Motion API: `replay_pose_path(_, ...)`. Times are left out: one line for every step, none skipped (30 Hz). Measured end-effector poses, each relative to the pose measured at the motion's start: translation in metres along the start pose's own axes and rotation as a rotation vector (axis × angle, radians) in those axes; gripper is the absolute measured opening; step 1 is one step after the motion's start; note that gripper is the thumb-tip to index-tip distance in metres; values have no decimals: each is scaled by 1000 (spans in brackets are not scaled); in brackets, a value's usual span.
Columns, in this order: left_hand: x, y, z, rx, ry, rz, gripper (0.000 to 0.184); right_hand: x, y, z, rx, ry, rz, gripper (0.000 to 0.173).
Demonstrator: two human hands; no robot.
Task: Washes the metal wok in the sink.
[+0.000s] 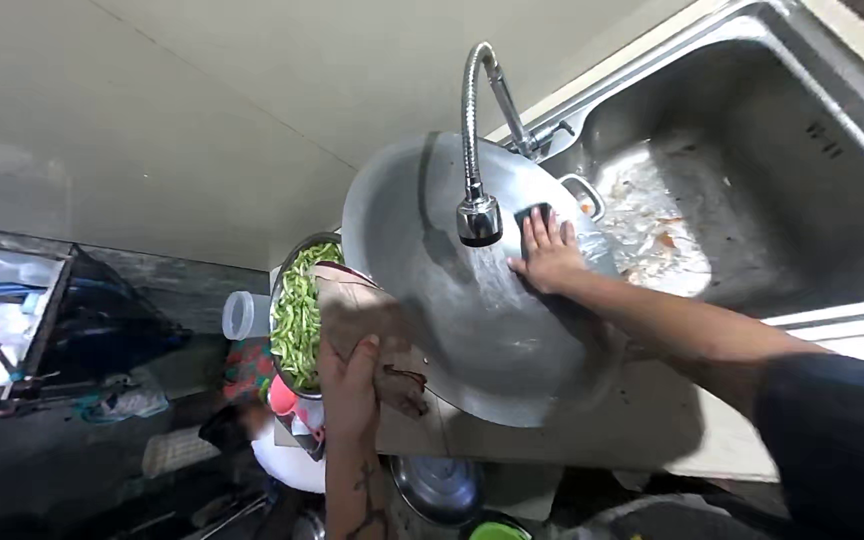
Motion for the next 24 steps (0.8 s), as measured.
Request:
replay_pose_path(0,0,-1,2,1,-2,41,-1,22,-6,44,6,-165,91)
replay_pose_path(0,-1,-2,-1,2,-4,40,-2,43,-14,92,-16,-326,89)
replay_pose_path(1,-1,-3,-8,3,-4,39,-1,64,-23,140,-74,-453,86)
replay_pose_path(1,-1,-4,-16,4,-4,38,2,84,-36,181,-150,-545,83)
replay_pose_path(1,-1,-5,-22,4,-1,38,7,103,-51,224,-232,-604,80)
replay_pose_path(0,-1,-5,-26,3,1,39,13,119,-69,279,-326,-624,75)
replay_pose_path(0,-1,-5,-28,0,1,39,23,131,-90,340,-429,-633,69)
replay_pose_path(-1,-1,-4,-29,-1,-2,40,35,140,-111,411,-540,-623,62)
replay_pose_path(-1,-1,-4,-28,-2,-5,41,48,144,-133,488,-669,-579,57)
replay_pose_path(-1,-1,-3,-24,-3,-3,41,60,143,-153,552,-817,-497,54)
replay_pose_path(-1,-1,-2,-20,-6,0,41,70,137,-173,598,-983,-379,50)
replay_pose_path(-2,-1,0,-16,-14,-1,41,78,128,-191,649,-1124,-234,47)
replay_pose_path(-2,-1,1,-11,-17,-8,43,87,114,-208,729,-1182,-94,46)
replay_pose_path(-3,-1,2,-6,-21,-17,44,96,97,-223,816,-1191,64,44)
replay_pose_path(-3,-2,2,-5,-25,-22,45,106,78,-237,873,-1169,194,41)
replay_pose_path(-2,-2,1,-8,-29,-26,45,113,57,-248,898,-1155,309,38)
replay_pose_path(-1,-1,1,-7,-34,-28,44,116,35,-252,892,-1143,361,39)
replay_pose_path(0,-1,1,-4,-43,-26,44,116,11,-251,836,-1109,395,42)
replay_pose_path(-1,-1,1,-2,-54,-22,45,114,-16,-245,748,-1051,430,45)
replay_pose_path(-1,0,1,-2,-62,-20,46,109,-44,-231,648,-956,468,49)
replay_pose_path(-1,0,1,-5,-66,-18,46,102,-72,-211,545,-846,526,53)
replay_pose_path(-1,0,1,-6,-66,-14,44,92,-97,-186,445,-743,591,59)
replay_pose_path(-1,0,1,-7,-64,-13,44,79,-119,-158,350,-640,695,64)
replay_pose_path(-1,0,1,-4,-59,-11,43,68,-134,-126,287,-578,788,67)
Point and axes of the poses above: each hand's wrist, its own y-axis away from the middle knuckle, its own x-axis out of the back of the hand, z = x × y, the point moved 3 cm from there along -y, towards the middle knuckle, and after that the axes turned 3 degrees about -x, right-handed, at the moved point
